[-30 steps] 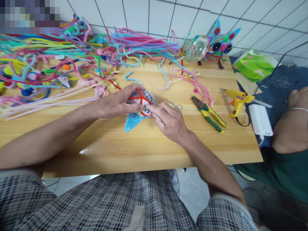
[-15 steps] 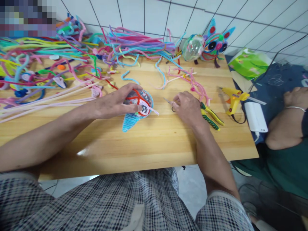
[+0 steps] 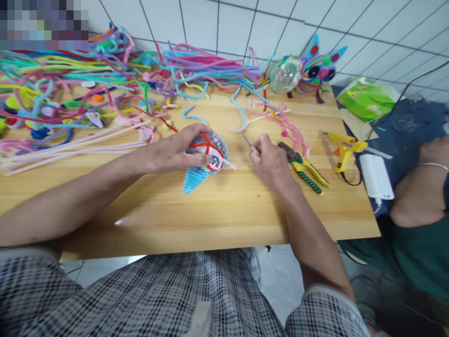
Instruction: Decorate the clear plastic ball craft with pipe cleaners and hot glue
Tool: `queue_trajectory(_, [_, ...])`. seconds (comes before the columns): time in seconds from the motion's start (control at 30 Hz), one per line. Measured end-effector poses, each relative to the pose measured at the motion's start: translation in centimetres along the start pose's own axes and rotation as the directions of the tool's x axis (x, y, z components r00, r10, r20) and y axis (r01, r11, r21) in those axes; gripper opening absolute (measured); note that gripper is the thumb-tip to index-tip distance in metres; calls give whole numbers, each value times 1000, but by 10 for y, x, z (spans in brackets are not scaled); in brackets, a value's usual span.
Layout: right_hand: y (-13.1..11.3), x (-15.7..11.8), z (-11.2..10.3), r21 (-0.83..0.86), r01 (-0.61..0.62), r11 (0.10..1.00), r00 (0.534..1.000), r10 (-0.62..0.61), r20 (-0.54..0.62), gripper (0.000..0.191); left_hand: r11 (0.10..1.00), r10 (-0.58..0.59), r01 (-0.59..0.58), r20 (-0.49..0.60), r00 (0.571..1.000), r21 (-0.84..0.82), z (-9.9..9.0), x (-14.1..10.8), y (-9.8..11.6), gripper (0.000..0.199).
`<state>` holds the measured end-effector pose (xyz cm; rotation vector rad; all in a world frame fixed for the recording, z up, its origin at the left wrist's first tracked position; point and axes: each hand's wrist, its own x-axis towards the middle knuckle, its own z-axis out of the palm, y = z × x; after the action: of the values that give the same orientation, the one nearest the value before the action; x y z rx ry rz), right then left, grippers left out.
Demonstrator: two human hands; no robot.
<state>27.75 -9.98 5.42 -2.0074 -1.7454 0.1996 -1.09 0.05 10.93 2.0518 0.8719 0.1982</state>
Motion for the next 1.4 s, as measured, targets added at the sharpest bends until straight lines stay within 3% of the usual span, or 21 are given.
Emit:
queue_trajectory(0.1, [-15, -14, -8, 221, 120, 968, 988, -96, -117, 12, 1000, 9, -9, 6, 1000, -16, 1, 0, -1, 77])
queue_trajectory(0.17, [-25, -23, -12, 273, 223, 936, 966, -175, -192, 12, 1000, 14, -14, 11, 1000, -25, 0, 0, -1, 75])
queue_trajectory(0.3, [-41, -38, -11, 122, 405, 906, 881, -352, -317, 15, 999, 18, -18, 6, 1000, -43, 0, -2, 1, 73])
queue_trajectory(0.4, [-46, -40, -5, 30, 467, 884, 855, -442, -272, 15, 999, 8, -7, 15, 1000, -46, -1, -3, 2, 79])
queue_trajectory(0.53, [-48, -38, -1, 38, 506, 862, 847, -488, -208, 18, 999, -16, 17, 25, 1000, -34, -2, -4, 5, 82])
queue_trajectory(0.7, [-49, -37, 0, 7, 526, 850, 832, -513, -213, 19, 999, -30, 31, 26, 999, -39, -2, -5, 7, 79])
queue_trajectory(0.87, [-50, -36, 4, -11, 583, 812, 782, -565, -262, 18, 999, -20, 21, 26, 999, -38, -1, -4, 6, 79])
queue_trajectory(1.03, [-49, -36, 6, 0, 560, 828, 808, -547, -219, 20, 999, -18, 19, 26, 1000, -41, -1, -5, 6, 78])
queue_trajectory(1.23, [-47, -37, 7, 23, 575, 818, 798, -555, -234, 21, 998, 1, -2, -4, 1000, -61, 1, -6, 5, 76])
queue_trajectory(1.4, [-46, -37, 7, 51, 554, 831, 819, -533, -211, 23, 999, -10, 10, 2, 1000, -42, 1, -4, 3, 80])
